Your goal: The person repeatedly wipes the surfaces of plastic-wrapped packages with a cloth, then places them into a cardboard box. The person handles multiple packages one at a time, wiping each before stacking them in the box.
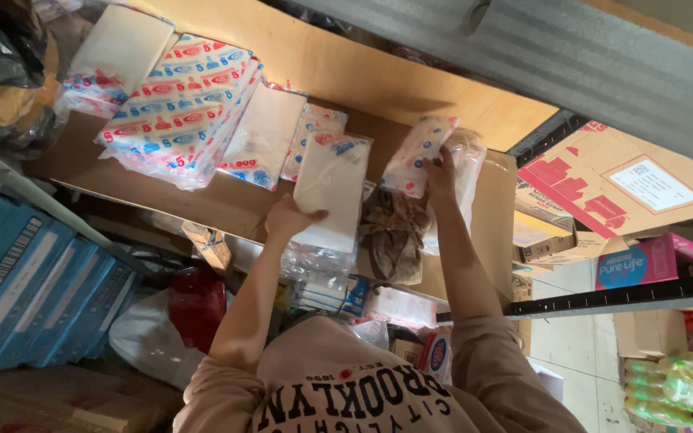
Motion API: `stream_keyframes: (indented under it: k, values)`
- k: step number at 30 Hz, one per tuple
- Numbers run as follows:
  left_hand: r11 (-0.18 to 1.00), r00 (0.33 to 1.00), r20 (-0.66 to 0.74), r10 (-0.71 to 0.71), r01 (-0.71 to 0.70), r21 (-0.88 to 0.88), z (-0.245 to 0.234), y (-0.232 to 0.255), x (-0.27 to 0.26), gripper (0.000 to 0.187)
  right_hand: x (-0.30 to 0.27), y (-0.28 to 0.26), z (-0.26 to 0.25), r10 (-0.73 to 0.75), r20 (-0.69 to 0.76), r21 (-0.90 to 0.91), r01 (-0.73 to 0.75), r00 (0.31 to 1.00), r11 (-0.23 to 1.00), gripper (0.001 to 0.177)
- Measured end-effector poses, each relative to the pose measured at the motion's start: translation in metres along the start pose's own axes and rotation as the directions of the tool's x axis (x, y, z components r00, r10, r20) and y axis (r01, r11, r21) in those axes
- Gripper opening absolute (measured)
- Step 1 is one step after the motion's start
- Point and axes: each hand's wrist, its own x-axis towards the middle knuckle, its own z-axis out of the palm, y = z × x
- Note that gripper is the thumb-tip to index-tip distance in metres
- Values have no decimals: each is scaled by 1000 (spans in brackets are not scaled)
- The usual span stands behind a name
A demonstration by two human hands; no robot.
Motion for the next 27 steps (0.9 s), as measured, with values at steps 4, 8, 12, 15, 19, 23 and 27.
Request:
stream_keyframes:
  k: [4,8,12,15,19,23,27]
  values:
    - [889,996,16,85,-69,-453,8,-18,7,71,15,7,10,-47,127,-238,76,991,968,59]
    - [871,987,33,158,-124,-475,13,-27,11,70,-22,-9,31,-223,202,-850,284,954,444,84]
    - [830,950,93,297,-209,-517,1,-42,6,72,-114,-29,39,257,332,-913,240,908,331,93]
    - [846,923,178,342,-219,-486,-21,-53,-3,71,-157,-29,47,310,344,-938,337,886,81,111]
    - [881,950,220,223,-100,-462,-38,-68,-25,69,-164,-26,33,-93,502,-811,506,860,294,86]
    - [671,946,168,279,-66,-738,-32,-102,-57,67,-155,-60,9,-27,442,-600,318,896,734,75]
    - [153,931,172,321,129,-980,13,-133,-80,57,-173,-108,44,-138,421,-225,251,896,941,70]
